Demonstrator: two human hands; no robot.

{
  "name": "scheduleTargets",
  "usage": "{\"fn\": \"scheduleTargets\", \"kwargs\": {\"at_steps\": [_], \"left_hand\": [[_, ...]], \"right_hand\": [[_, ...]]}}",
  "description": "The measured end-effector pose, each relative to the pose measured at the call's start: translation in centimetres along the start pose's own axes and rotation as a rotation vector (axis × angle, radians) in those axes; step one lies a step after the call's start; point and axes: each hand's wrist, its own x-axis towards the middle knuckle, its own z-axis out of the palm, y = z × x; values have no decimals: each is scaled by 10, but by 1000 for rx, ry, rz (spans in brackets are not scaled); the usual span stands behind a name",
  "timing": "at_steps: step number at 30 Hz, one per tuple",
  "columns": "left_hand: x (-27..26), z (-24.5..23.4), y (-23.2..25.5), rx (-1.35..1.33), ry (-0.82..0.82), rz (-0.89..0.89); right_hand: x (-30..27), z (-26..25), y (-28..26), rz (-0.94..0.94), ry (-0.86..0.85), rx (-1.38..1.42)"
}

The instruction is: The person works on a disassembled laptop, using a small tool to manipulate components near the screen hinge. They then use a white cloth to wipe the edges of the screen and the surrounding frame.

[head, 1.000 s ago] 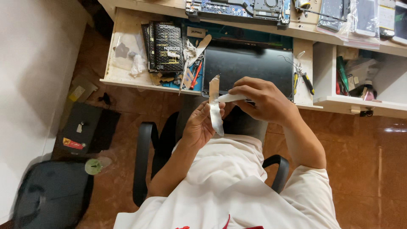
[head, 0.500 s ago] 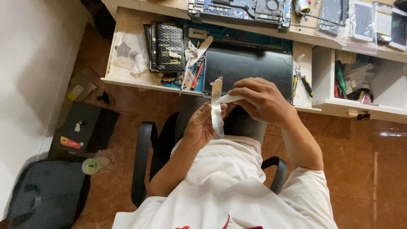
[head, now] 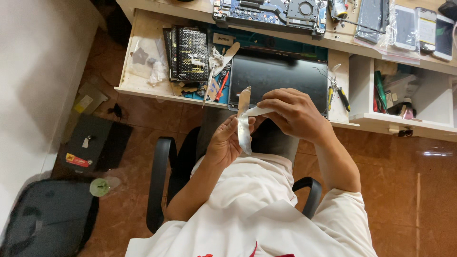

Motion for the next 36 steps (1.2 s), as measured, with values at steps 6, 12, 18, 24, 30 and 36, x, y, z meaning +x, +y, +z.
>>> {"fn": "scheduleTargets", "kwargs": {"at_steps": [6,12,18,24,30,36], "left_hand": [[-1,1,2,-6,-3,-12],[-3,6,1,11,2,1],[-2,4,0,15,5,7],[-4,9,1,30,8,7],[-5,12,0,17,14,7],[-3,7,0,21,5,-9]], "right_hand": [[-1,2,2,-1,8,6],[-1,2,2,-1,13,4],[-3,3,3,3,13,-17],[-3,3,4,-9,27,-12],[-3,2,4,-25,34,-9],[-6,3,6,-8,27,-20]]}}
